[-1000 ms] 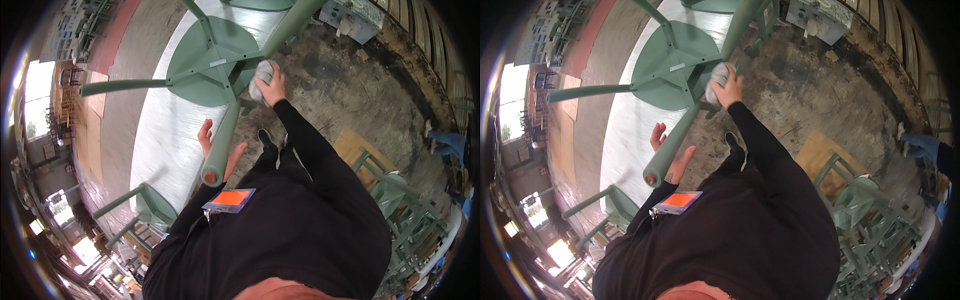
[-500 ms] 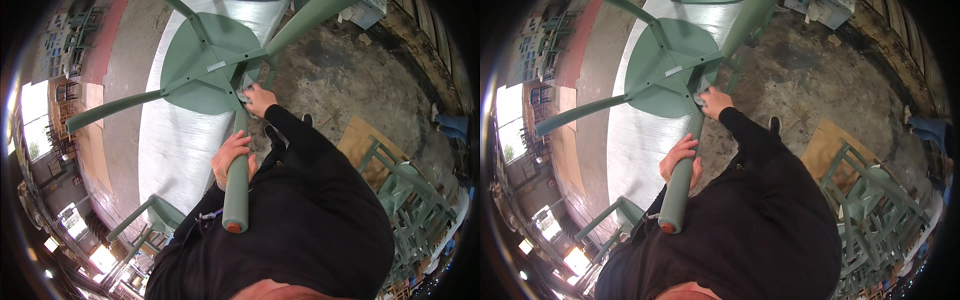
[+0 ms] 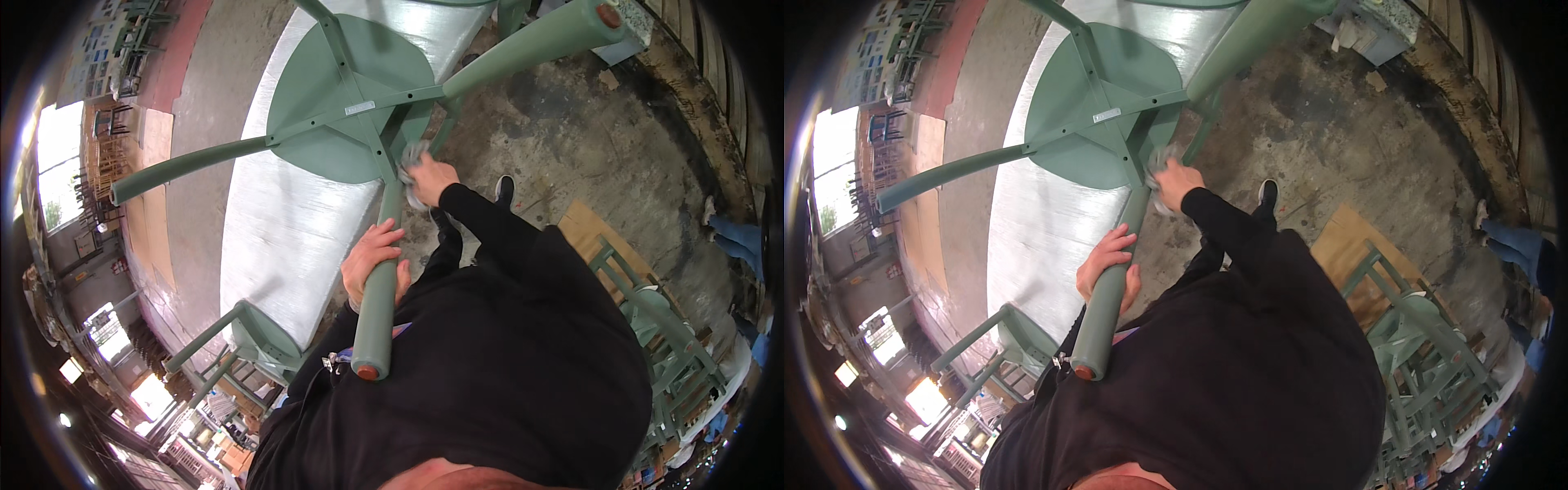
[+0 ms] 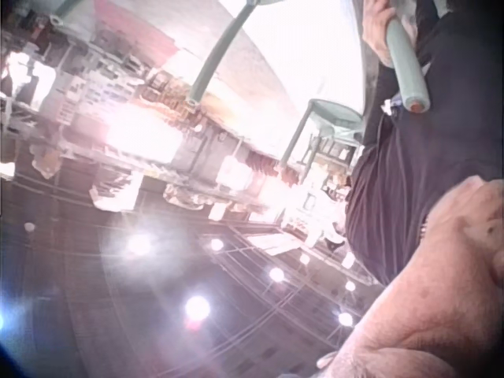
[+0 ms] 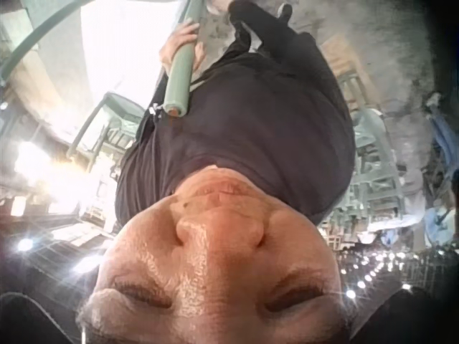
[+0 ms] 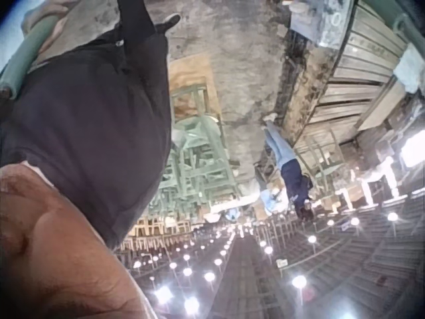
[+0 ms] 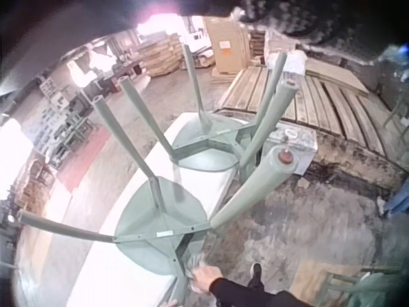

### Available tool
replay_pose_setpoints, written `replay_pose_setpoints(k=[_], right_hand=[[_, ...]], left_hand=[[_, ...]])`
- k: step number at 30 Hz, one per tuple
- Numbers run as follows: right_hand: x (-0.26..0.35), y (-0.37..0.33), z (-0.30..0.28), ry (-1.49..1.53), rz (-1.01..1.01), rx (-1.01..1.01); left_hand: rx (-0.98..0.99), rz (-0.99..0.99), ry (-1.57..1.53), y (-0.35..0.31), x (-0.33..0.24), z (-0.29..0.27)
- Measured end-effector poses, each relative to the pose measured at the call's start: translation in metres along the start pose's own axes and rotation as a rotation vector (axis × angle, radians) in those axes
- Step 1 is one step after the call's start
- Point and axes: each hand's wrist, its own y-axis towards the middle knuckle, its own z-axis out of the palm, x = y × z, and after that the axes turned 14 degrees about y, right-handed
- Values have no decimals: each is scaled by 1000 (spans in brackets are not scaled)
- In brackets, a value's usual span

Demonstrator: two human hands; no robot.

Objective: The person wipes the underside of green plastic chairs with a cloth, focusing on the central hub and legs. The person lifts and repositions chairs to access different areas, then places them on a wooden pallet. Another person is visible in the background performing similar actions.

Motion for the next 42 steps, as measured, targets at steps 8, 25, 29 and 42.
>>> replay_pose_setpoints(k=[8, 25, 29, 42], right_hand=[[15, 26, -20, 328, 49, -405], [21, 16, -3, -413, -40, -244], [22, 15, 0, -443, -17, -151], [29, 28, -5, -334, -40, -251]], left_hand=[[-19, -20, -27, -4, 1, 5], [-28, 19, -25, -5, 5, 4], [-9, 22, -5, -7, 4, 2], [-31, 7, -21, -8, 4, 6]])
